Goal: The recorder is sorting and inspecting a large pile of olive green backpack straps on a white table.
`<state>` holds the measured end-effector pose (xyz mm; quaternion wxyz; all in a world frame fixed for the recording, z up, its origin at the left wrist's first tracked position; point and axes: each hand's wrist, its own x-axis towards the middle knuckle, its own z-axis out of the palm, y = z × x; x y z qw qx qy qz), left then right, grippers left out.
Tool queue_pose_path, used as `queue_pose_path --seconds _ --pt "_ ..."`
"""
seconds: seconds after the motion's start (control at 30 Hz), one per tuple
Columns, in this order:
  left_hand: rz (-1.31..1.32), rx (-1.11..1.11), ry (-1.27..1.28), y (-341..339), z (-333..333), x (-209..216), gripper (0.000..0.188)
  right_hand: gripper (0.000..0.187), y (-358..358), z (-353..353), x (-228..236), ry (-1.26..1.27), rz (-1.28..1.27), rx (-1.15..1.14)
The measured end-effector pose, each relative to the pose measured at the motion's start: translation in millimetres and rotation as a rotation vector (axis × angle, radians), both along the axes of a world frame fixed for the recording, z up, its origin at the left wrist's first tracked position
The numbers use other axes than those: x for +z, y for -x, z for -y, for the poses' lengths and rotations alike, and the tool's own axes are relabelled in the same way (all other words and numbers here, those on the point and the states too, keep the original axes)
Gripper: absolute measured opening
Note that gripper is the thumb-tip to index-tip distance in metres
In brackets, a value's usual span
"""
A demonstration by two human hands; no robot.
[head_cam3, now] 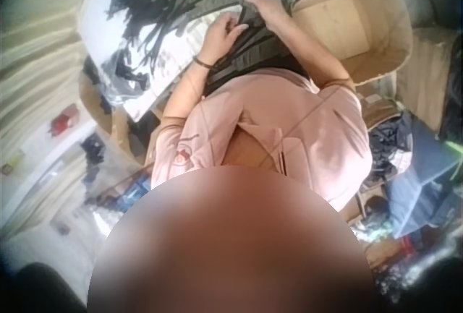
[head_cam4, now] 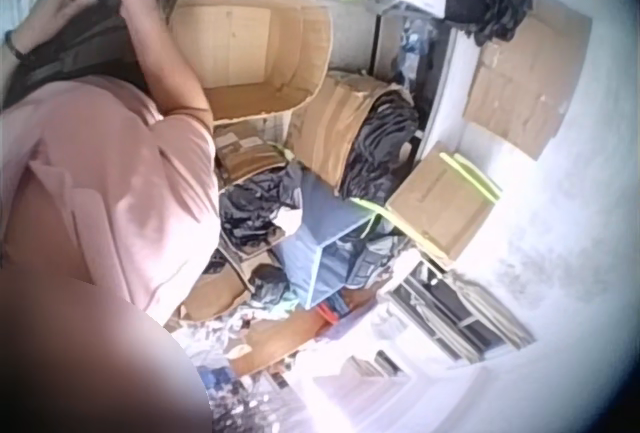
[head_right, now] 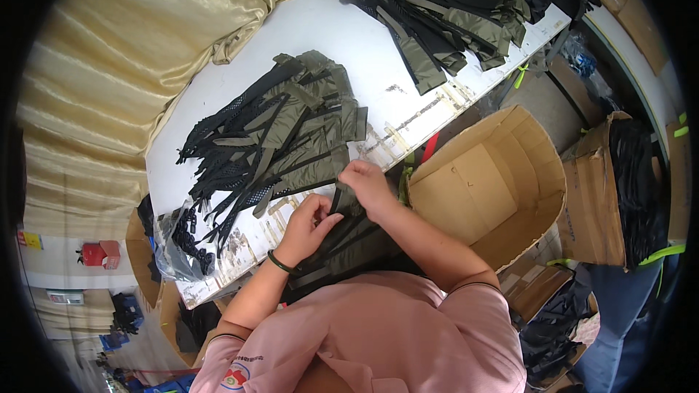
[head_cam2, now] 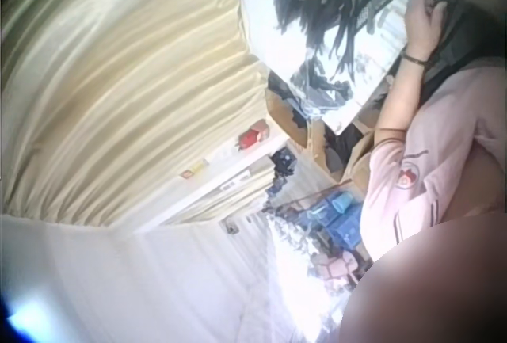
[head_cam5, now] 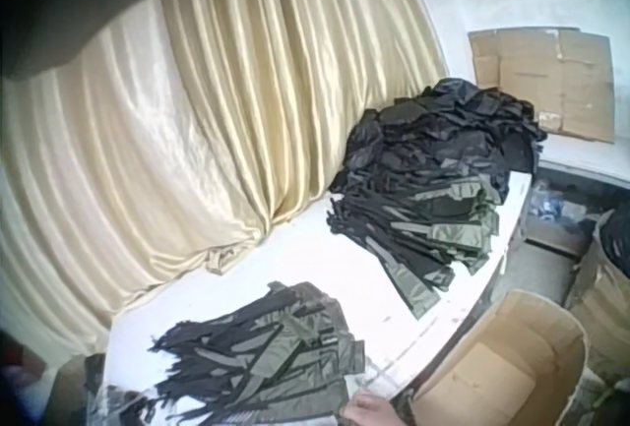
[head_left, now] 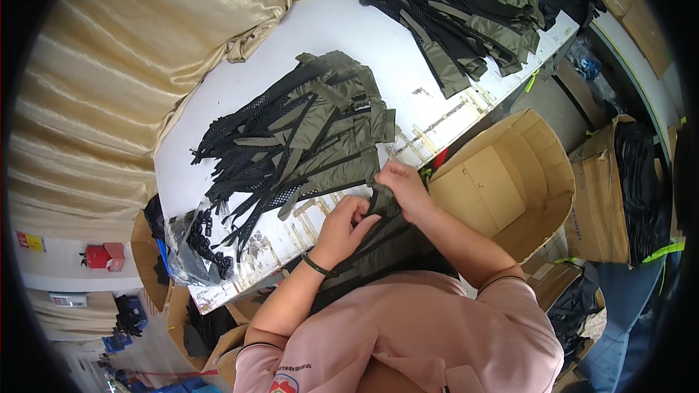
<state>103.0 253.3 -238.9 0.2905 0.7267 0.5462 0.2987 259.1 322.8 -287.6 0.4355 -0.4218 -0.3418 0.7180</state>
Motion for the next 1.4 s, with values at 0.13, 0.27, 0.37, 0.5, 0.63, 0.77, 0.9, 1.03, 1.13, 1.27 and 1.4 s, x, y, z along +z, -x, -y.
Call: queue_pose_path --seconds 0.13,0.27,0.37,0.5,0.63,0.77,0.9,1.03,1.13,1.27,1.4 --pt "0.396 0.041 0.258 5.3 -10.0 -7.0 0.010 0.012 7.4 21.5 13.8 -0.044 -0.123 0.040" --pt "0.717 0.146 0.393 16.7 -17.1 2.8 0.007 0.013 -19.7 9.8 17.6 0.020 -0.248 0.221" --pt "0.727 0.140 0.307 20.6 -18.6 8.8 0.012 0.014 -21.5 20.0 25.5 0.098 -0.354 0.579" --pt "0.631 0.065 0.173 20.5 -19.4 3.6 0.014 0.014 -15.6 24.7 21.7 0.146 -0.515 0.521" --pt "0.812 0.043 0.337 25.4 -17.5 11.2 0.016 0.010 -22.0 22.7 24.3 0.148 -0.394 0.467" --pt "0.639 -0.031 0.495 23.3 -13.6 11.3 0.023 0.010 -14.9 23.3 26.2 -0.622 0.457 0.239" --pt "0.664 0.123 0.602 22.5 -16.2 6.1 0.027 0.016 -13.6 9.5 27.1 -0.464 0.381 0.022" --pt "0.777 0.229 0.701 23.5 -17.8 8.3 0.025 0.016 -17.1 19.9 46.3 -0.899 0.476 0.203" --pt "0.884 0.276 0.660 13.4 -10.4 21.2 0.023 0.015 -21.7 3.2 10.0 -0.544 0.347 0.102" --pt "0.742 0.221 0.654 19.5 -7.0 11.9 0.021 0.012 -16.6 6.5 46.1 -0.588 0.304 0.001" --pt "0.348 0.039 0.386 16.8 -9.0 -8.8 0.023 0.016 10.6 20.0 55.4 -0.879 0.573 0.155"
